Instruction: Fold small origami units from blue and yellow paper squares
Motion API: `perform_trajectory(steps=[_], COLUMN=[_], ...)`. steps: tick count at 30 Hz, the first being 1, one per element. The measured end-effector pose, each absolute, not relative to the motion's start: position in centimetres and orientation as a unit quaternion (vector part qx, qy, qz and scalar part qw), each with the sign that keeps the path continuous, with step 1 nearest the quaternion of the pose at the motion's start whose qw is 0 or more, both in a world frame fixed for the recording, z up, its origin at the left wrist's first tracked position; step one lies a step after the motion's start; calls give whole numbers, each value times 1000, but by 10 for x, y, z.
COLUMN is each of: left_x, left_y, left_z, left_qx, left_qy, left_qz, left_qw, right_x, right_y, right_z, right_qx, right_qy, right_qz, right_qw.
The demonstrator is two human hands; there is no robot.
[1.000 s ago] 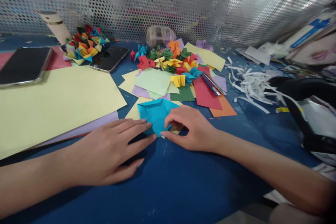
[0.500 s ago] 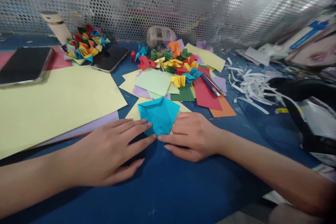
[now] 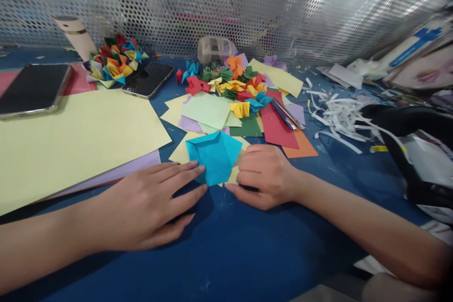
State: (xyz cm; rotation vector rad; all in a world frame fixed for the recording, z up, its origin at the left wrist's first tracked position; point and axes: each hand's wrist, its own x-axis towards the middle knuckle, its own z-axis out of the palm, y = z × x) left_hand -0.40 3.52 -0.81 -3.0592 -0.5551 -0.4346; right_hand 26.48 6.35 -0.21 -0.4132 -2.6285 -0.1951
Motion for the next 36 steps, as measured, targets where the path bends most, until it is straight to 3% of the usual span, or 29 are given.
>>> perform_trajectory(steps=[21,29,36], left_x=[0,-1,-2], left_y=[33,32,34], left_z=[-6,-7,-8], left_qx=[-955,-961,-964], left_qy=[-181,-175,-182], left_qz=[-235,-215,-193], left_qw=[11,19,13], right_x=[261,259,259], right_y=[59,60,61], right_z=[-6,-12,-14], right_qx=[-216,-255,-287], right_qy=[-948,-928,-926], right_qz=[-6,-27,-6], right_qw=[231,271,245])
